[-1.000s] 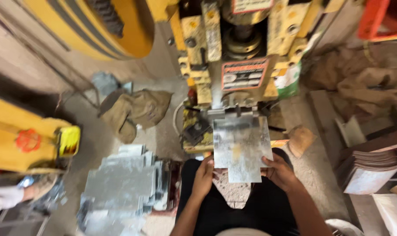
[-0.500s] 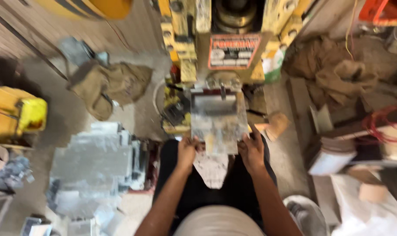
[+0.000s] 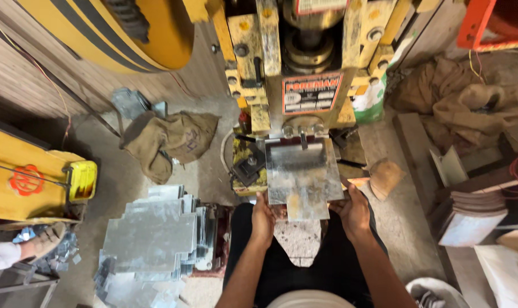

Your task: The person sits on the floor in a workshop and repeatedly places flat metal sheets into a yellow hydraulic press machine. They align the sheets under the press, operate the machine to bend the metal, and then remove the finished pieces, stacking them on the floor to their left.

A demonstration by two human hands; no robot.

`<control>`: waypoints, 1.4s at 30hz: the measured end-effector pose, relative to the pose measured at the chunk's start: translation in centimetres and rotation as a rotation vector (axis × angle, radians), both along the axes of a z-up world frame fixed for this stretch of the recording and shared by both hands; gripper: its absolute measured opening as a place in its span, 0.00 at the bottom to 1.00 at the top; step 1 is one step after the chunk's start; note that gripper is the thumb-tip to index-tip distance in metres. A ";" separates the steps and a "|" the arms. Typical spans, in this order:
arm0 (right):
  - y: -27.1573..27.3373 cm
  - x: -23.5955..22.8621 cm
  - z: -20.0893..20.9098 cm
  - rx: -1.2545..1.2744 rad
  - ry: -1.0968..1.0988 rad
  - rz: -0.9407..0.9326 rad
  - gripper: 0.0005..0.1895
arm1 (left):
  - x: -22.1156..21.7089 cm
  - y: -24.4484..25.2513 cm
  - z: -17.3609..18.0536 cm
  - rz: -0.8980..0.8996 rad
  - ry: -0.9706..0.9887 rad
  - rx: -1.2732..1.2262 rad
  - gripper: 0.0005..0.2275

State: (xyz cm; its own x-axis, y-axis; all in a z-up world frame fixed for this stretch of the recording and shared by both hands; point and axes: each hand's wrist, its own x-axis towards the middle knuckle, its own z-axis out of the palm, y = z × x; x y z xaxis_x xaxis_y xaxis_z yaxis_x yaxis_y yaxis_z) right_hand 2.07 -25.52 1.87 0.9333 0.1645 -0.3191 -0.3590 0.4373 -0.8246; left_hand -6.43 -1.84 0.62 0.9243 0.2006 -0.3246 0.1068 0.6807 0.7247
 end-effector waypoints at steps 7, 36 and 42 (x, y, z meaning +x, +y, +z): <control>-0.4 1.1 -1.1 0.089 0.045 -0.079 0.29 | -0.3 0.6 0.4 -0.003 0.079 0.091 0.34; -4.8 -0.3 6.1 -0.677 -0.505 0.104 0.19 | 2.5 -0.3 -0.4 -0.162 0.094 0.129 0.30; -3.4 1.1 1.3 -0.456 -0.030 0.314 0.33 | 1.3 0.6 0.3 -0.014 0.110 0.252 0.18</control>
